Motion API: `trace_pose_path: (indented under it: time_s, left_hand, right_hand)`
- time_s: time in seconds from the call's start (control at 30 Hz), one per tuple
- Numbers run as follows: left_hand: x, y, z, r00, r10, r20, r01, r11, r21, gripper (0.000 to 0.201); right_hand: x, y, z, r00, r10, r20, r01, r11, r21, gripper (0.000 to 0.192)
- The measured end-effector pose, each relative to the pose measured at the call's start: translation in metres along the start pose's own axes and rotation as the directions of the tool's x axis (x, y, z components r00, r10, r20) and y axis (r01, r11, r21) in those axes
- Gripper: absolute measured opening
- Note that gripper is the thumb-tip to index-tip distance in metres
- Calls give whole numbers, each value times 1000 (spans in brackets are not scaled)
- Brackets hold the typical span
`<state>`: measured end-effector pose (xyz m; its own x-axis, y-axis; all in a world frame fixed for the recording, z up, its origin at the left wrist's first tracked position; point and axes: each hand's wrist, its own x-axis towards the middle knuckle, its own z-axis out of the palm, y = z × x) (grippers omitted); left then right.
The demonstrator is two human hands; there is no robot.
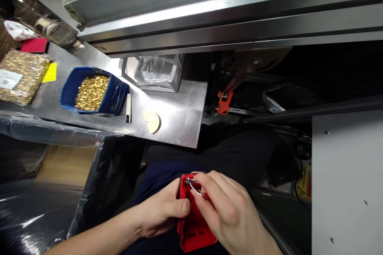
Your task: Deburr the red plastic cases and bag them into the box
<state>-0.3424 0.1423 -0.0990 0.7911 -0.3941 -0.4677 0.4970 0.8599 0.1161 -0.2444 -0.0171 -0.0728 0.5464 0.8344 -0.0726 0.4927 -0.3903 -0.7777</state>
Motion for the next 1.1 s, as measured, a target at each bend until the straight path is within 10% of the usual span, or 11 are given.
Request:
trace_pose_path:
  time_s: [0.63, 0.83, 1.1]
  left_hand:
    - [0, -3, -4, 999, -29, 25, 26, 994, 102, 51]
    - [-2, -1, -8, 997, -75, -10, 75, 995, 73, 71]
    - [-1, -1, -7, 997, -66, 48, 65, 997, 28, 64]
  right_hand:
    - [4, -6, -16, 986, 3, 166, 9, 998, -70, 17]
    - [-1, 9, -32, 980, 145, -133, -144, 989, 15, 19]
    - [-3, 2, -20, 995, -57, 84, 60, 998, -37, 23]
